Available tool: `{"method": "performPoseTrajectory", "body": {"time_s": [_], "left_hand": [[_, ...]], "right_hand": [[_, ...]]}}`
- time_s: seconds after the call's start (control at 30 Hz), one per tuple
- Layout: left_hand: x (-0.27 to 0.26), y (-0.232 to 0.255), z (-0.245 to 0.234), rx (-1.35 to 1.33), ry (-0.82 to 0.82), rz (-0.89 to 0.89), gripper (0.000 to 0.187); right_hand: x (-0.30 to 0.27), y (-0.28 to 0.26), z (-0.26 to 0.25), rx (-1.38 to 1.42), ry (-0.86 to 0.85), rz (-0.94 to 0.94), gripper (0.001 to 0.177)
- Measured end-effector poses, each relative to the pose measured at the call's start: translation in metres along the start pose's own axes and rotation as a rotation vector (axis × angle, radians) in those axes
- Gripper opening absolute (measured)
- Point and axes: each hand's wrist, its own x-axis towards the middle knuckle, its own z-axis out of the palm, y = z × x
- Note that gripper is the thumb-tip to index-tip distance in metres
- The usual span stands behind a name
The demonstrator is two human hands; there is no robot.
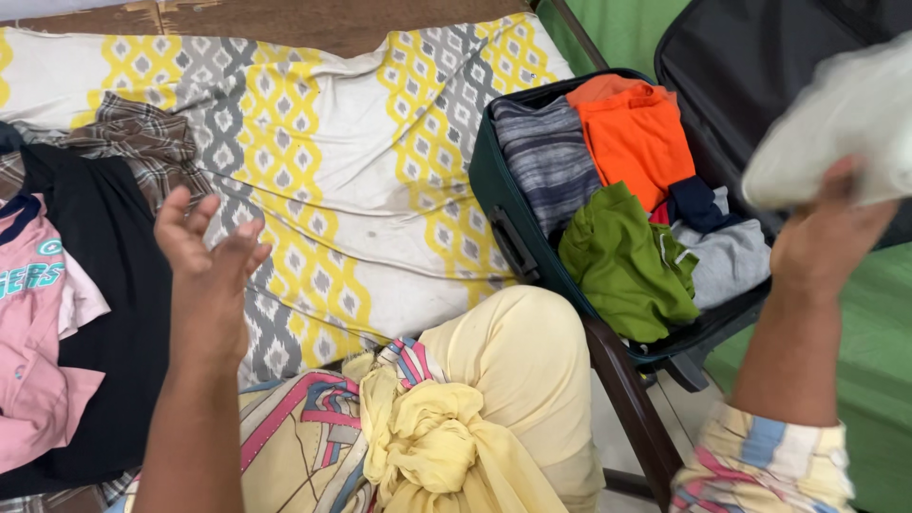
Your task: The person folds a cow-print garment, green pants, and two small shirts by hand and places them inside a green suitcase.
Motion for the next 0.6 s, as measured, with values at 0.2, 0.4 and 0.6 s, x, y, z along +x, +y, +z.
{"method": "performPoseTrajectory", "body": {"time_s": [0.2,0.4,0.6], "left_hand": [[-0.014,-0.012,-0.043,0.020,0.018,-0.138,0.071],[-0.016,-0.016,-0.048,-0.008,-0.016,-0.197,0.065],[-0.019,-0.009,-0.036,0.088,-0.059,-0.287,0.067]], "right_hand": [[-0.101,0.113,-0.025,-1.049,-1.106,0.077,0.066],[-0.135,0.117,-0.023,-1.103,-1.383,0.113,0.094],[-0.105,0.094,-0.036,-0.979,-1.564,0.557,0.087]]}}
